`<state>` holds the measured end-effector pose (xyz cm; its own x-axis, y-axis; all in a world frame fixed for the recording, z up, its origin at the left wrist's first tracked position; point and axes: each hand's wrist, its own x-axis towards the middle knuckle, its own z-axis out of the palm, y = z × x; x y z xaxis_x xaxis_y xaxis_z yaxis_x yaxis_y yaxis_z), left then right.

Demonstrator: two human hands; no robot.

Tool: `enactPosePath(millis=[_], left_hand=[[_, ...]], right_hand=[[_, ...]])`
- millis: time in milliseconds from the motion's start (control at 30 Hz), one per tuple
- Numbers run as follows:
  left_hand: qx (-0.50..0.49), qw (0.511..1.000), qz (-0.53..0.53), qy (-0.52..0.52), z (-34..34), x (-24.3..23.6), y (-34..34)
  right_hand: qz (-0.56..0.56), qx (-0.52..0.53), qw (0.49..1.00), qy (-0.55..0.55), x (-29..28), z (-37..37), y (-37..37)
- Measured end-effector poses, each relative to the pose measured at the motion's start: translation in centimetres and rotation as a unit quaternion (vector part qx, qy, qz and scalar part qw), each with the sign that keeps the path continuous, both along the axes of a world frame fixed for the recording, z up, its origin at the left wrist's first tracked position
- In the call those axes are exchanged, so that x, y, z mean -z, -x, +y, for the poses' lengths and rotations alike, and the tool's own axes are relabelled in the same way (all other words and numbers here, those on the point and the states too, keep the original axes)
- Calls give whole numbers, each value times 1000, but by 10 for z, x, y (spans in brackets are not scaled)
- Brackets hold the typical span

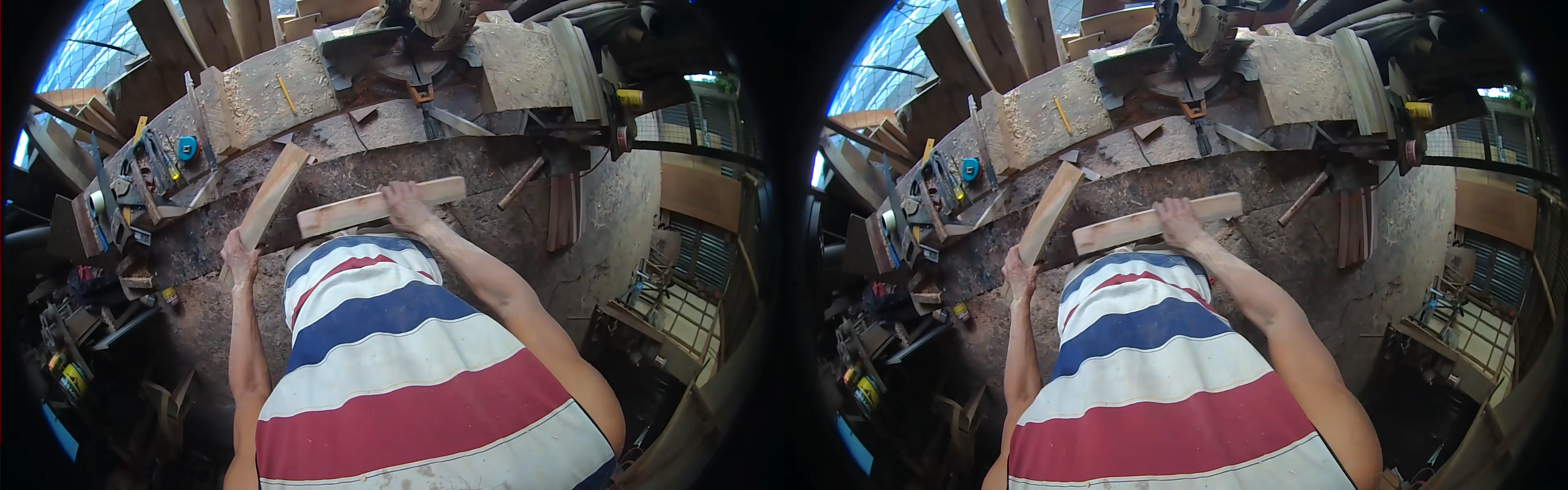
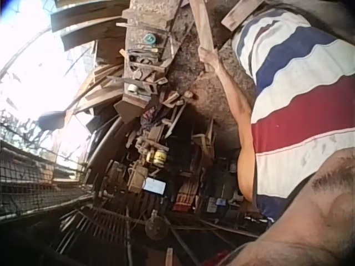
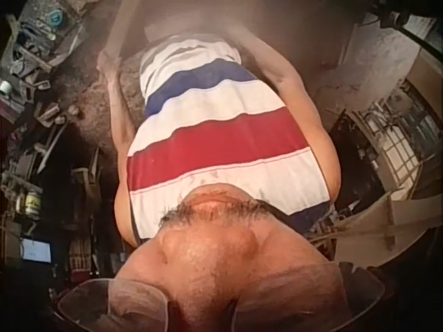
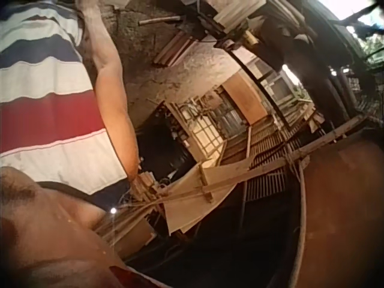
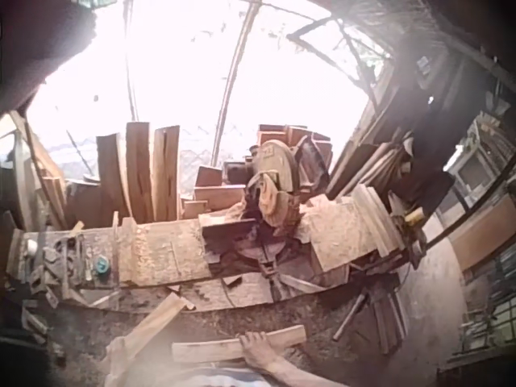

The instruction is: Cutting wooden boards using a miter saw and marking measurements with a pencil.

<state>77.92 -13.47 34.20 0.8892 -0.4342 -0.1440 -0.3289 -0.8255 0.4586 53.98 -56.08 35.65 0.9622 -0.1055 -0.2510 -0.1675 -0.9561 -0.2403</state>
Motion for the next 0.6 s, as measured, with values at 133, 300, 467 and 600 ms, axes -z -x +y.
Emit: enactPosePath(millis=[133, 300, 467, 600], left_hand=[[57, 998, -20, -25, -5, 5, -8], [147, 969, -24, -198, -40, -15, -11], [149, 976, 156, 20, -133, -46, -20], [18, 877, 380, 292, -267, -63, 23]], right_hand=[[-39, 78, 996, -28, -29, -34, 57], [-4, 252, 966, -48, -55, -57, 92], [-94, 290, 946, -109, -82, -57, 53], [-168, 277, 934, -149, -102, -56, -23]])
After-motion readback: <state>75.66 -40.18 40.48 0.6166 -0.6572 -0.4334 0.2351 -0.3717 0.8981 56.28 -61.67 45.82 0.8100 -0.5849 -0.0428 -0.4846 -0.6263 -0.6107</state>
